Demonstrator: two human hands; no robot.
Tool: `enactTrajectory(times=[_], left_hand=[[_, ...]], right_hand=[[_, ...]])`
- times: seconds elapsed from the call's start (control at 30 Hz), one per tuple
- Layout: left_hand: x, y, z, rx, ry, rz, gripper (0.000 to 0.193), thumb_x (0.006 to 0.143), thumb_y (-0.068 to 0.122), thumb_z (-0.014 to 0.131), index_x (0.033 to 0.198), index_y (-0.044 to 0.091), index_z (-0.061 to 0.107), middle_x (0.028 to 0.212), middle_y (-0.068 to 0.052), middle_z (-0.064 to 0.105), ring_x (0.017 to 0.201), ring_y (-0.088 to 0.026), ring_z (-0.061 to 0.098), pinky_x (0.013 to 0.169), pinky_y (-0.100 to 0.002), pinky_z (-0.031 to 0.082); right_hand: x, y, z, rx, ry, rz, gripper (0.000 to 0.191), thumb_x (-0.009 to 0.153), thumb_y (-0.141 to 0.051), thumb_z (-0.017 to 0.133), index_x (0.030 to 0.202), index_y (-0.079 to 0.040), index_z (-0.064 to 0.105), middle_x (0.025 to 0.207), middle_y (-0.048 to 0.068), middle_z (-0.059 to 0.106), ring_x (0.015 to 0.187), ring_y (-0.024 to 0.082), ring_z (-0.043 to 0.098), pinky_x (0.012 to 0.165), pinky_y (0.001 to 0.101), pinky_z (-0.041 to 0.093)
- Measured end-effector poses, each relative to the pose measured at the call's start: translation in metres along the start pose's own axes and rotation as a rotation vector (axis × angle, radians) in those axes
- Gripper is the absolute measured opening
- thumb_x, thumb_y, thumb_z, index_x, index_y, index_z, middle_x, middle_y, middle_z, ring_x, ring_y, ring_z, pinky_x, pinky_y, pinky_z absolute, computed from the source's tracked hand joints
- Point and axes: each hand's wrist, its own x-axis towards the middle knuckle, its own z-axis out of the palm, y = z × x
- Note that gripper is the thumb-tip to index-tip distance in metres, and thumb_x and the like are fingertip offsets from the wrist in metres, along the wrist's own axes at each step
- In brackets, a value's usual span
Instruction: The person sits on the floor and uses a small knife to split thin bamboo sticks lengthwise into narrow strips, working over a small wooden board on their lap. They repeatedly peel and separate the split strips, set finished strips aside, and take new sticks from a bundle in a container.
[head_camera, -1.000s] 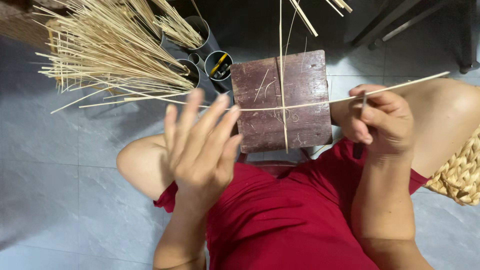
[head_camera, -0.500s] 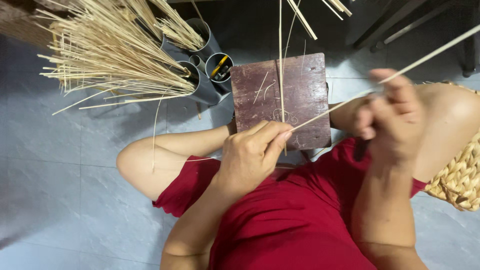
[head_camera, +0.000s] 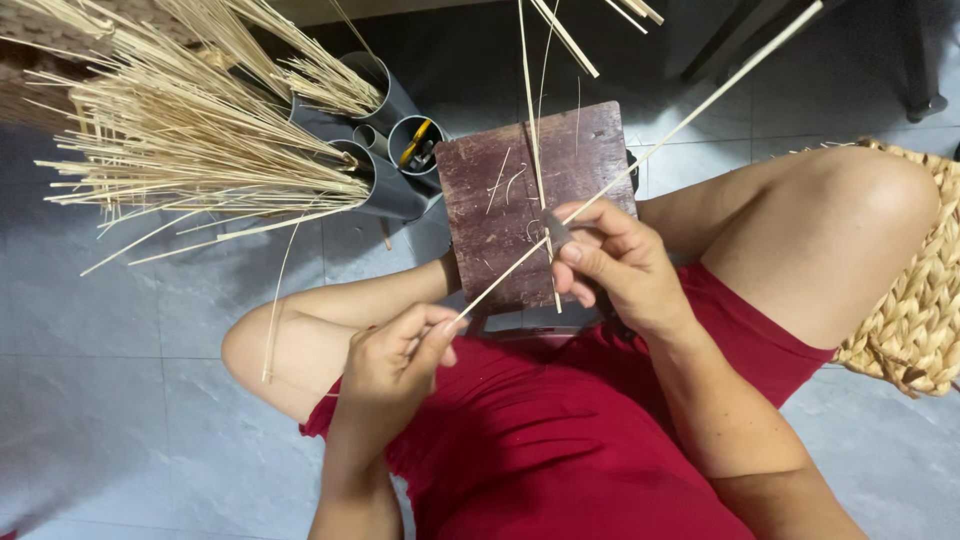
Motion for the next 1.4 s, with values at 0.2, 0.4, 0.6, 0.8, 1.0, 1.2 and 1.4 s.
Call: enactTrajectory(times=[0.2,0.4,0.6,0.8,1.0,1.2,1.4], left_hand=[[-0.023,-0.034,-0.027,0.103,0.1,-0.078,0.016,0.091,0.016,0.068,0.102,0.009,0.077,0.064,-0.001,0.073,0.047,-0.008,0.058,0.047,-0.024,0.05],[-0.047,-0.037,-0.058,0.408,0.243,-0.163,0.021,0.089,0.018,0.073,0.11,0.012,0.078,0.076,-0.007,0.077,0.057,-0.017,0.07,0.058,-0.03,0.055],[-0.009,-0.023,-0.004,0.098,0.112,0.366,0.032,0.092,0.01,0.07,0.123,0.003,0.069,0.116,-0.012,0.074,0.106,-0.025,0.074,0.089,-0.033,0.057],[0.013,-0.003,0.031,0.285,0.442,0.527,0.018,0.092,0.019,0.077,0.102,0.005,0.07,0.101,-0.012,0.067,0.096,-0.03,0.067,0.082,-0.039,0.053],[0.021,-0.009,0.029,0.147,0.218,0.464,0.017,0.1,0.016,0.066,0.109,0.002,0.07,0.084,-0.009,0.068,0.074,-0.019,0.068,0.067,-0.032,0.053],[0.02,-0.015,0.026,-0.05,0.037,0.22,0.02,0.102,0.018,0.061,0.106,0.007,0.076,0.056,0.001,0.055,0.052,-0.004,0.053,0.049,-0.024,0.044],[0.017,-0.019,0.02,-0.091,-0.034,0.142,0.021,0.101,0.019,0.061,0.105,0.007,0.078,0.055,0.003,0.053,0.05,-0.003,0.05,0.047,-0.023,0.041]], right_hand=[[0.001,0.005,-0.002,0.023,0.078,-0.017,0.028,0.107,-0.005,0.058,0.134,-0.001,0.057,0.084,0.009,0.067,0.063,0.01,0.054,0.059,0.0218,0.045],[0.004,0.011,0.008,0.004,0.06,0.003,0.028,0.107,-0.007,0.058,0.134,-0.001,0.057,0.082,0.009,0.068,0.061,0.009,0.054,0.058,0.0218,0.046],[0.0,0.028,0.041,-0.045,-0.059,0.206,0.032,0.103,-0.009,0.059,0.133,0.0,0.058,0.08,0.007,0.068,0.058,0.007,0.053,0.053,0.0194,0.043],[0.0,0.027,0.045,0.011,-0.081,0.176,0.031,0.104,-0.007,0.059,0.134,0.002,0.057,0.081,0.007,0.066,0.062,0.006,0.053,0.055,0.0195,0.044],[0.002,0.029,0.044,0.08,-0.125,0.173,0.028,0.106,-0.008,0.058,0.132,0.001,0.058,0.083,0.006,0.066,0.062,0.006,0.052,0.055,0.0185,0.043],[0.007,0.025,0.03,-0.056,-0.011,0.111,0.021,0.108,-0.01,0.058,0.127,0.0,0.06,0.08,0.005,0.067,0.061,0.004,0.051,0.054,0.0176,0.04],[0.01,0.024,0.017,-0.049,0.058,0.059,0.021,0.107,-0.011,0.057,0.126,-0.002,0.059,0.08,0.005,0.066,0.062,0.005,0.052,0.055,0.0189,0.041]])
